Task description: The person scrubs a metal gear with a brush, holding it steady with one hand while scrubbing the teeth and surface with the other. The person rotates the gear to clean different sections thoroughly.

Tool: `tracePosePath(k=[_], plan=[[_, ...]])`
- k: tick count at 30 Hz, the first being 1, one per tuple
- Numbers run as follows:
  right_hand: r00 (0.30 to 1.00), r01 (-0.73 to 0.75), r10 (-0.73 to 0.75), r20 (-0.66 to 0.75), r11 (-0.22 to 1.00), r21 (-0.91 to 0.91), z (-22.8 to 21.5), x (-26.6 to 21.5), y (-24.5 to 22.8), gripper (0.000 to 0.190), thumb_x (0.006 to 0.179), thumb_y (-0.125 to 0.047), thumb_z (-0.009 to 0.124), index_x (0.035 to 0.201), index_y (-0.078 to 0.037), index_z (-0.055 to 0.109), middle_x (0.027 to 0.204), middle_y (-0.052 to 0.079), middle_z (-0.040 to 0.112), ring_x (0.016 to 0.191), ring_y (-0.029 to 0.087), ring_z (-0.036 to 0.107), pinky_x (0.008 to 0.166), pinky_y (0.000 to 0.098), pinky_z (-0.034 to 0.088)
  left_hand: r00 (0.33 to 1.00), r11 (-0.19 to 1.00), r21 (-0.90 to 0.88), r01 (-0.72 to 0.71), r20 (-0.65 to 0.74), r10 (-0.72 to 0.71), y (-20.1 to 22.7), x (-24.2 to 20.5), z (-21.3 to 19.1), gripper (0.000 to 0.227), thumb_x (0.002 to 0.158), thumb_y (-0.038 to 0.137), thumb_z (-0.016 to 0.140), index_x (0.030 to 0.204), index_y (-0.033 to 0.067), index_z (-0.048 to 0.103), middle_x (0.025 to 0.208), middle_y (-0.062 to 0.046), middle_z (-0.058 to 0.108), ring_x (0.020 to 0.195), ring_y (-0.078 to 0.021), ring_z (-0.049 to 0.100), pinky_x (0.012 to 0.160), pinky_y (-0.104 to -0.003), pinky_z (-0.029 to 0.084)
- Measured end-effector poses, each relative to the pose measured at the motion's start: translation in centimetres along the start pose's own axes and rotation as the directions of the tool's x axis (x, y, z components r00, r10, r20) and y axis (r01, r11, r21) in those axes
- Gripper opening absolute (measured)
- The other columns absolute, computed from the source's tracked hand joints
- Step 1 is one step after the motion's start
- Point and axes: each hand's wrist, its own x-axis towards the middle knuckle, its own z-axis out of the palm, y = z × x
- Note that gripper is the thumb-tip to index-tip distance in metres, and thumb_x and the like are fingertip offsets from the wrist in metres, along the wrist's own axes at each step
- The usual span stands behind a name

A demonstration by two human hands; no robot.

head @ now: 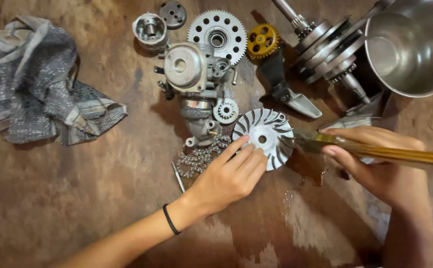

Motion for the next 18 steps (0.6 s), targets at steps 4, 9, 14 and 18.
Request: tracePosePath(k=[4,9,14,18], plan=[[0.993,-0.049,0.056,-0.106,0.997,0.067,0.4,-1.6,3.3,0.025,0.090,-0.011,0.078,0.113,-0.001,0.075,0.101,0.012,0.077,0.077,0.016,0.074,0.070,0.0286,0.061,0.997,0.990,-0.114,-0.079,-0.027,0.076,-0.9,0.7,-1.5,0.022,0.096,0.014,0.064,0.114,0.0014,0.067,0.109,-0.008,0.064,0.104,-0.0223,0.062,0.109,-0.040,0.048],[0.973,0.003,0.069,-0.220,0.951,0.310,0.0,-3.4,5.4,0.018,0.104,-0.005,0.069,0.120,0.002,0.069,0.108,0.013,0.074,0.097,0.016,0.073,0.089,0.0251,0.061,0.990,0.923,-0.379,0.072,-0.083,-0.111,-0.6,2.0,-4.5,0.022,0.100,0.022,0.069,0.110,0.0032,0.063,0.104,-0.009,0.063,0.099,-0.0251,0.062,0.096,-0.041,0.050],[0.973,-0.030,0.086,-0.216,0.968,0.250,0.4,-4.4,7.4,0.015,0.109,-0.002,0.068,0.123,0.006,0.070,0.113,0.017,0.074,0.103,0.017,0.072,0.095,0.0259,0.058,0.890,0.692,-0.636,0.341,-0.018,-0.455,-1.4,0.8,-11.5,0.017,0.101,0.017,0.071,0.111,0.0039,0.064,0.104,-0.008,0.067,0.094,-0.0215,0.066,0.084,-0.032,0.052],[0.972,0.023,0.024,-0.232,0.979,0.202,0.4,-3.9,7.1,0.013,0.108,-0.001,0.069,0.120,0.005,0.070,0.113,0.016,0.073,0.105,0.017,0.072,0.098,0.0256,0.057,0.742,0.688,-0.481,0.544,-0.107,-0.662,-4.8,0.2,-17.5,0.009,0.106,0.008,0.063,0.106,-0.0009,0.062,0.101,-0.007,0.063,0.091,-0.0151,0.058,0.080,-0.026,0.049]])
